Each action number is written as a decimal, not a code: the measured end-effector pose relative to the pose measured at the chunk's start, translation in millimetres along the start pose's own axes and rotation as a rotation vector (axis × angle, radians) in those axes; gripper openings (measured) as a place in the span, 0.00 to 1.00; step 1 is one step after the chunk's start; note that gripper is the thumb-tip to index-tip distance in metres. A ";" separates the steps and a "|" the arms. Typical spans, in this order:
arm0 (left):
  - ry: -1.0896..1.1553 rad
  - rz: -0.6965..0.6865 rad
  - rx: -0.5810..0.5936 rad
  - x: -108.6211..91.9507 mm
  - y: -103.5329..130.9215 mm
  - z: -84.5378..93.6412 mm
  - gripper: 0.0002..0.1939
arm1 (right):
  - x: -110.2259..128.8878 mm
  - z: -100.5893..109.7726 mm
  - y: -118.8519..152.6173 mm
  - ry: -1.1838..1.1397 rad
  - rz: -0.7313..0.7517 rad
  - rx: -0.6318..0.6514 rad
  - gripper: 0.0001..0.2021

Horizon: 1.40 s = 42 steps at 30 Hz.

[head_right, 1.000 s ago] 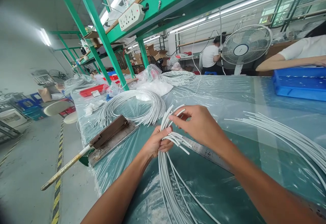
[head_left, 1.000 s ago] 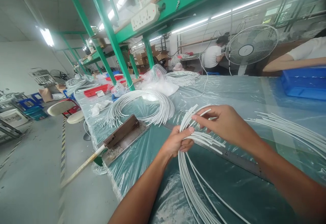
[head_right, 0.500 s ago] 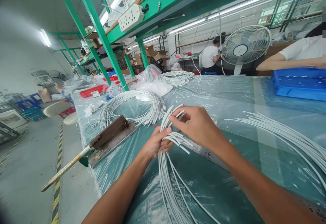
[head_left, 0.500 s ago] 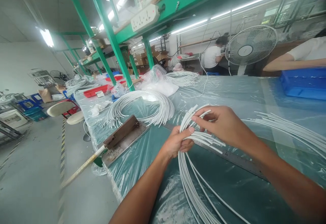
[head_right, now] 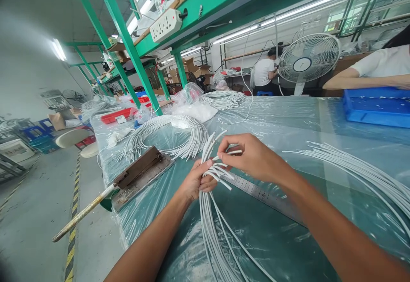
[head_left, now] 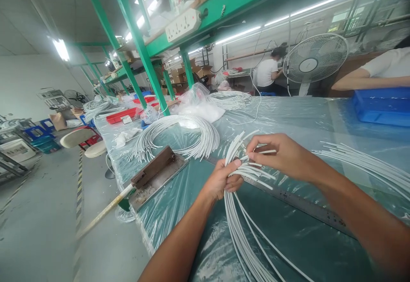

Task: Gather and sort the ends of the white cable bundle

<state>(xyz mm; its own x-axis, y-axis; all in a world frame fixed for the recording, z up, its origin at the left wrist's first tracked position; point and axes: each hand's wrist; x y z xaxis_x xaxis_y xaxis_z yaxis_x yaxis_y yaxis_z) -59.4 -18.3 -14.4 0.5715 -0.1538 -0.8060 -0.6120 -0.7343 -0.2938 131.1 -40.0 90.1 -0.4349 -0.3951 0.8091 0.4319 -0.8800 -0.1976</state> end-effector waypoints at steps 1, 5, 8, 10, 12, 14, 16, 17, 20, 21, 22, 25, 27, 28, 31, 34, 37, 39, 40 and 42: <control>0.018 -0.009 0.012 0.9 -0.6 0.6 0.23 | 0.8 2.2 1.2 0.017 0.013 0.048 0.06; 0.077 -0.013 0.076 3.0 -3.4 1.8 0.26 | 9.2 7.6 9.7 0.031 0.040 0.203 0.08; 0.122 0.005 0.123 2.5 -2.0 6.0 0.24 | 18.8 13.6 16.6 0.079 0.034 0.254 0.06; 0.164 0.025 0.165 2.0 0.7 12.4 0.21 | 21.7 19.2 18.2 0.018 0.029 0.407 0.18; 0.203 0.057 0.208 2.1 3.4 20.2 0.19 | 19.2 21.5 15.9 -0.131 0.033 0.523 0.25; 0.229 0.093 0.251 3.1 4.9 27.1 0.18 | 12.9 16.4 10.5 -0.209 0.003 0.395 0.18; 0.247 0.112 0.287 5.0 5.1 31.6 0.18 | 6.7 4.1 4.1 -0.198 -0.044 0.169 0.16; 0.254 0.113 0.300 6.2 4.8 32.8 0.18 | 4.7 -3.3 1.3 -0.194 -0.053 0.089 0.15; 0.270 0.103 0.316 9.0 3.5 33.1 0.17 | 3.6 -22.2 -2.9 -0.224 -0.035 -0.018 0.12; 0.273 0.101 0.316 9.3 3.1 32.3 0.16 | 4.4 -26.0 -3.0 -0.225 -0.038 -0.051 0.12; 0.274 0.100 0.313 9.3 2.8 31.0 0.16 | 5.3 -28.6 -2.7 -0.215 -0.042 -0.087 0.12; 0.272 0.101 0.303 7.1 2.3 25.2 0.16 | 6.8 -31.3 -1.3 -0.140 0.007 -0.154 0.10; 0.268 0.096 0.292 4.9 1.7 20.8 0.17 | 5.5 -30.9 -1.0 -0.080 0.060 -0.197 0.08; 0.267 0.093 0.282 3.8 1.2 18.8 0.19 | 4.3 -30.1 -0.9 -0.062 0.087 -0.207 0.07; 0.265 0.096 0.242 1.3 -1.1 14.3 0.25 | 0.3 -24.8 -0.6 -0.041 0.149 -0.156 0.06; 0.249 0.123 0.231 -0.7 -3.5 10.4 0.33 | -0.2 -16.1 0.6 0.011 0.244 -0.050 0.07; 0.221 0.137 0.230 -1.8 -4.2 5.9 0.34 | 4.0 -10.9 2.5 0.091 0.412 -0.012 0.06; 0.203 0.124 0.217 -1.2 -3.4 4.1 0.32 | 8.1 -12.1 4.1 0.155 0.524 -0.025 0.05; 0.193 0.114 0.209 -0.2 -2.8 4.1 0.31 | 10.0 -14.0 5.0 0.192 0.561 -0.034 0.05; 0.173 0.093 0.188 3.1 -1.3 6.5 0.30 | 13.6 -18.3 7.3 0.260 0.596 -0.038 0.05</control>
<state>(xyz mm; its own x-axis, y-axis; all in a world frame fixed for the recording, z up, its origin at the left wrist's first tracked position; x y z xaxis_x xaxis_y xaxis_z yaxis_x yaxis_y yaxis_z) -60.4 -13.5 -19.9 0.5833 -0.3374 -0.7389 -0.7475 -0.5789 -0.3258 113.8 -56.6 89.5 -0.3088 -0.8649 0.3956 0.6321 -0.4974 -0.5941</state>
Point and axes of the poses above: each hand's wrist, its own y-axis away from the middle knuckle, its own z-axis out of the back of the hand, x = y × z, and after that the axes turned 3 degrees about y, right-handed
